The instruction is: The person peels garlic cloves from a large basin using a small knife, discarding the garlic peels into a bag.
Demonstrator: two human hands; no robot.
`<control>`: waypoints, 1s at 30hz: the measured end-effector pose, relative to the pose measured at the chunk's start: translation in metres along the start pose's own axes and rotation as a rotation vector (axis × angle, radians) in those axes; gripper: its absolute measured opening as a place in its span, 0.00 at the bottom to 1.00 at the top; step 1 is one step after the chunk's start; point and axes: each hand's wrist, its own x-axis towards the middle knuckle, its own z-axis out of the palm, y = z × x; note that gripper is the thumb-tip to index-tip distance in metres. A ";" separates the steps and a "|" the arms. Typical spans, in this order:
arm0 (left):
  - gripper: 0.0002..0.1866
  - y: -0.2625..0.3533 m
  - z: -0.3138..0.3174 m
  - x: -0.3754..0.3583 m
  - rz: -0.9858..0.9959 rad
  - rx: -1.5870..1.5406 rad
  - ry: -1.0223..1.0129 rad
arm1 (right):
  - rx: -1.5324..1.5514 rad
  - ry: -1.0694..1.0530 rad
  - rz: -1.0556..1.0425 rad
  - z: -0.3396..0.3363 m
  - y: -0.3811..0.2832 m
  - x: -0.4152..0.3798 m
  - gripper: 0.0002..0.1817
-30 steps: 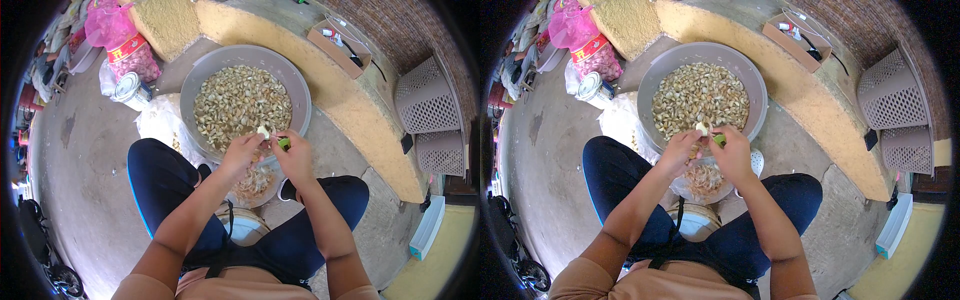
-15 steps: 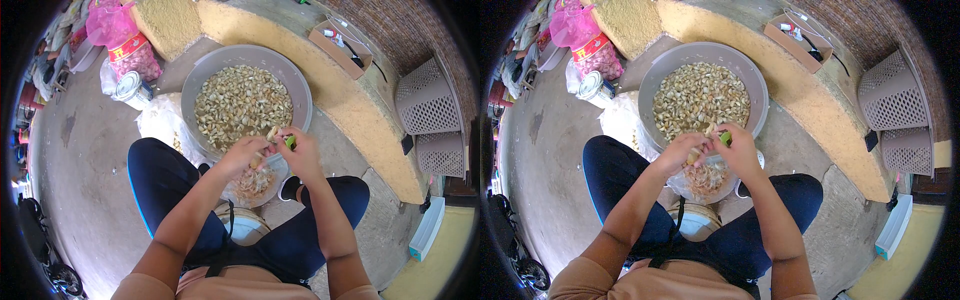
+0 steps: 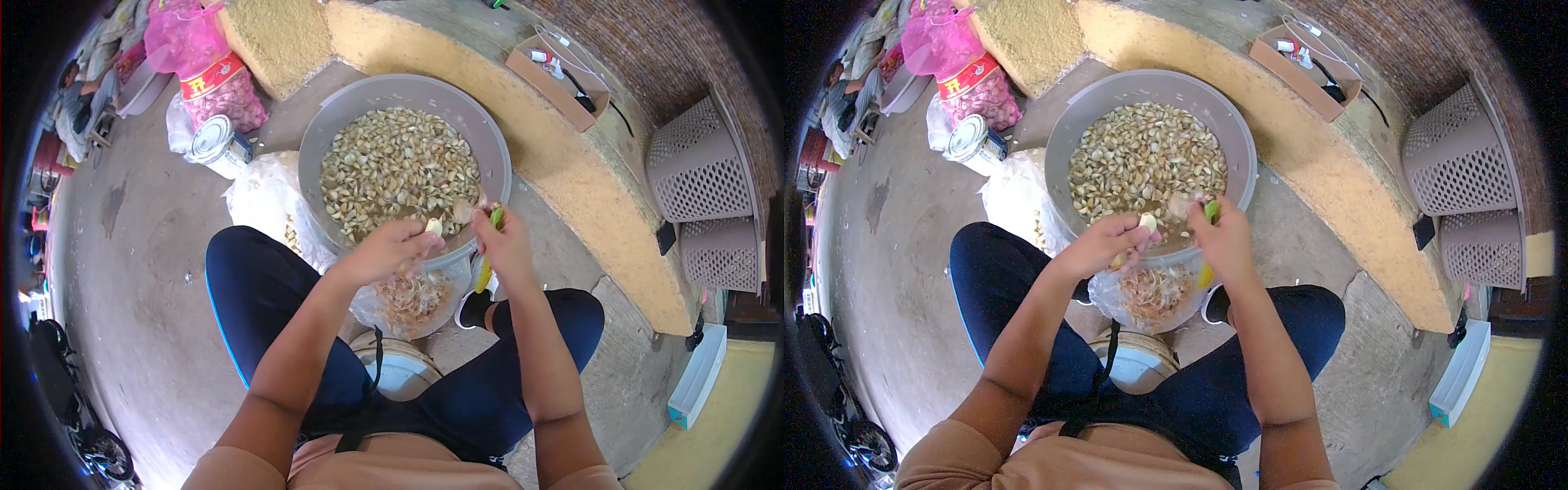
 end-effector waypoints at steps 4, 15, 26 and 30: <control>0.14 0.017 -0.013 -0.015 -0.056 0.315 0.027 | -0.385 -0.109 -0.068 -0.009 0.003 0.004 0.11; 0.13 -0.029 -0.190 -0.046 -0.455 1.433 0.402 | -1.157 -0.769 -0.212 0.029 0.075 -0.016 0.14; 0.12 -0.046 -0.190 -0.017 -0.486 0.468 0.471 | -0.916 -0.733 -0.112 0.040 0.061 -0.016 0.14; 0.12 -0.017 -0.101 -0.006 -0.203 -0.270 0.359 | -0.517 -0.492 -0.051 0.039 0.022 -0.017 0.17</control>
